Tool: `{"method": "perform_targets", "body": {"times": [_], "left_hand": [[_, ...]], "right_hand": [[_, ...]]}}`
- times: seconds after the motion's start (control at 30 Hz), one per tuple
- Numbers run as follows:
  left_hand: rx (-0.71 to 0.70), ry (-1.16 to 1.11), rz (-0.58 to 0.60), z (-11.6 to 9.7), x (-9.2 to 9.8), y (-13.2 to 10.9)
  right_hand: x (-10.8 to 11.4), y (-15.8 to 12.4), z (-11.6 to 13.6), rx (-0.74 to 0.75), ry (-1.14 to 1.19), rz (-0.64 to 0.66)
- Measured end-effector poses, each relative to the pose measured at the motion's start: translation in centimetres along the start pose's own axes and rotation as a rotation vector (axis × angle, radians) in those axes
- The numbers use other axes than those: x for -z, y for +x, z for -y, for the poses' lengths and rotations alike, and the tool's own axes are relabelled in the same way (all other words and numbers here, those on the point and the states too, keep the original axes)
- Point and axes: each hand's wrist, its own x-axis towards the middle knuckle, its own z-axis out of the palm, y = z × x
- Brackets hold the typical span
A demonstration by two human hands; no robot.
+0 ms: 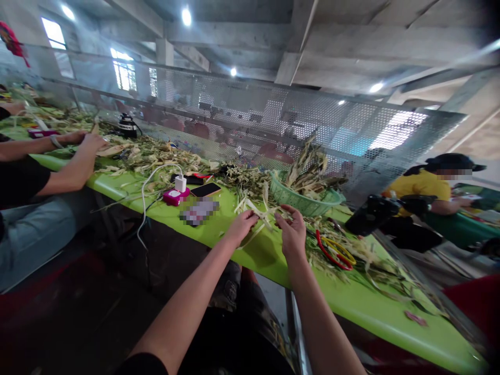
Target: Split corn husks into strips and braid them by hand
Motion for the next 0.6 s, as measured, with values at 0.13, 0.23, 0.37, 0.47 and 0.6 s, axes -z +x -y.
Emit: {"method": "perform_targets", "body": {"times": [0.13, 0.23, 0.37, 0.47, 0.6], "left_hand": [[-0.006, -0.078, -0.049, -0.16, -0.07, 0.12], [-0.018, -0.119, -0.036, -0.19, -0.17, 0.21], [0.003, -0.085, 0.001, -0.09, -0.27, 0.18], [0.003, -0.048, 0.001, -0.05, -0.33, 0.06], [0.011, -0.007, -0.019, -0.17, -0.26, -0.06]], "right_hand": [[-0.19, -0.24, 0.20, 0.028, -0.117, 0.102], [-0.52, -0.27, -0.10, -0.013, -0.118, 0.300], [-0.53, -0.17, -0.54, 0.022, -0.193, 0.319], [-0.40, -0.12, -0.64, 0.034, -0.247, 0.302], [-0.40, -0.18, -0.54, 0.050, -0.312, 0.284]]}}
